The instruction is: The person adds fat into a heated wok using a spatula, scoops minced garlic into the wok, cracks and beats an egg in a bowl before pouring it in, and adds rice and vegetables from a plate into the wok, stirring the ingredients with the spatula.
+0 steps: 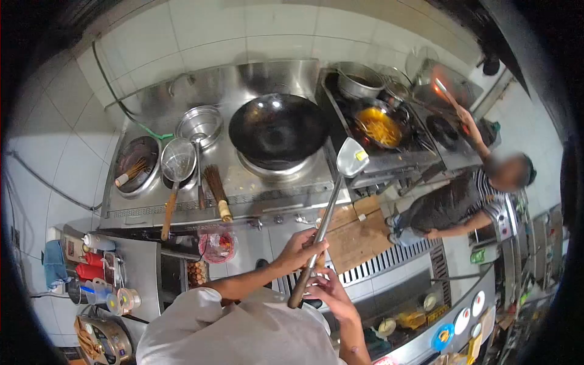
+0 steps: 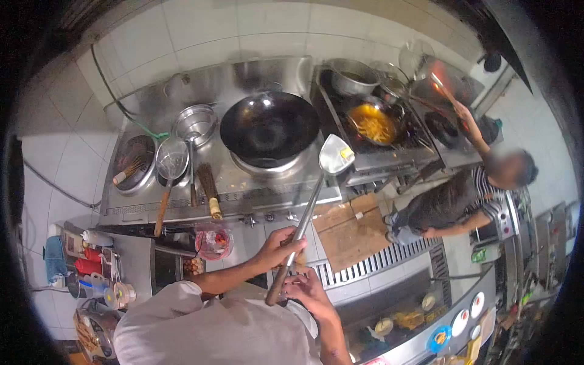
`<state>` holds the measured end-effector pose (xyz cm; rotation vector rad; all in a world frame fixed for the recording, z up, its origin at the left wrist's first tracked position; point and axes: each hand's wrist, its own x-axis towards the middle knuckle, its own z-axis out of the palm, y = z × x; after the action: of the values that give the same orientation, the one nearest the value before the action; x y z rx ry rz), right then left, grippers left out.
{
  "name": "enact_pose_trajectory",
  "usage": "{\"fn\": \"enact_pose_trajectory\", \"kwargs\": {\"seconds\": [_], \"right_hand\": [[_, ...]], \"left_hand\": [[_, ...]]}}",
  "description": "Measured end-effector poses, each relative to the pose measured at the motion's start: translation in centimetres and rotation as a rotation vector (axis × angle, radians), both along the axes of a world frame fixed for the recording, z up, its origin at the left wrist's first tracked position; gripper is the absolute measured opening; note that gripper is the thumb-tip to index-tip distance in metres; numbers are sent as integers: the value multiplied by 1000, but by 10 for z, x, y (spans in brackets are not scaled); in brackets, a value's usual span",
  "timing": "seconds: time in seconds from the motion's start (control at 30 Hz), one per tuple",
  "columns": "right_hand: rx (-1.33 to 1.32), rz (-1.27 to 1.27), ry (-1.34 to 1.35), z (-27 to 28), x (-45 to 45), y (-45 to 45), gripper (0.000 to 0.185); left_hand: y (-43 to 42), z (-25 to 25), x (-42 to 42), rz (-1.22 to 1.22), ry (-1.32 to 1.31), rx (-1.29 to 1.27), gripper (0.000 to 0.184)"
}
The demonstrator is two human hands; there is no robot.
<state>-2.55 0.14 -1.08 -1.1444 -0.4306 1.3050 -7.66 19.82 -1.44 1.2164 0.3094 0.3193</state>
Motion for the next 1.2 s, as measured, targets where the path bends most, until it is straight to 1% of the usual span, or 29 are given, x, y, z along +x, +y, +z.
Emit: {"fn": "enact_pose_trajectory", "kwargs": {"seconds": [0.03,0.07,0.13,0.17,0.23,0.27,0.3,0.33,0.37,0.4,0.43,0.5,0.53,0.57,0.6,0.63,0.7,0.73,0.77,0.8,0.83,0.87,0.9,0.97,1.0,1.03,1.1,1.17,1.2], "right_hand": [[-93,-34,35,9,-4,29,44],[-110,-44,-31,13,-2,51,43],[-135,-42,-111,19,2,88,43],[-131,-70,-75,23,4,106,41],[-132,-90,-43,19,3,134,40],[-117,-135,-287,10,-3,150,37],[-97,-181,-526,5,-6,162,35],[-137,-275,-596,3,-2,173,28],[-94,-339,-816,-5,5,184,14],[-124,-359,-721,1,11,193,10],[-157,-376,-628,9,20,203,10],[-200,-352,-705,2,47,211,20],[-202,-363,-556,18,52,216,22],[-201,-373,-406,32,58,223,25],[-143,-375,-400,27,69,228,33],[-139,-371,-378,20,81,229,36],[-20,-331,-347,-9,107,233,37],[3,-330,-435,-33,117,235,39],[36,-352,-463,-70,127,238,42],[-6,-286,-612,-110,142,236,43],[-45,-221,-760,-114,150,242,44],[-117,-134,-547,-113,168,239,46],[-112,-115,-544,-106,175,241,46],[-303,-95,-469,-107,175,240,49],[-266,-100,-329,-115,186,238,52],[-266,-80,-326,-97,193,243,52],[-306,-65,-275,-65,208,243,51],[-285,-24,-256,-71,223,235,49],[-205,-35,-327,-78,228,231,47]], "left_hand": [[14,-6,3,99,-15,97,21],[29,-11,6,111,-22,96,21],[53,-15,13,372,8,278,20],[62,-15,20,385,-3,275,20],[78,-10,30,565,-29,208,23],[88,-11,31,576,-29,202,23],[99,-11,33,571,-7,298,23],[112,-12,35,563,15,397,24],[127,-12,38,552,39,497,25],[137,25,26,460,167,507,26],[146,19,24,464,175,503,26],[163,1,23,522,100,450,26],[172,0,13,511,153,544,22],[179,-6,3,517,163,547,22],[180,-15,-7,513,177,446,24],[181,-25,-15,509,190,347,26],[182,-57,-23,562,201,352,23],[181,-67,-24,609,204,348,20],[181,-68,-24,626,219,346,20],[180,-65,-24,645,270,349,18],[179,-64,-23,661,320,355,17],[176,-79,-18,703,265,252,19],[175,-79,-11,722,272,251,19],[174,-76,-4,782,334,362,25],[174,-70,0,759,364,210,28],[175,-66,7,776,374,207,28],[175,-62,19,839,441,296,28],[179,-56,31,852,420,270,32],[182,-47,38,844,420,267,34]]}}
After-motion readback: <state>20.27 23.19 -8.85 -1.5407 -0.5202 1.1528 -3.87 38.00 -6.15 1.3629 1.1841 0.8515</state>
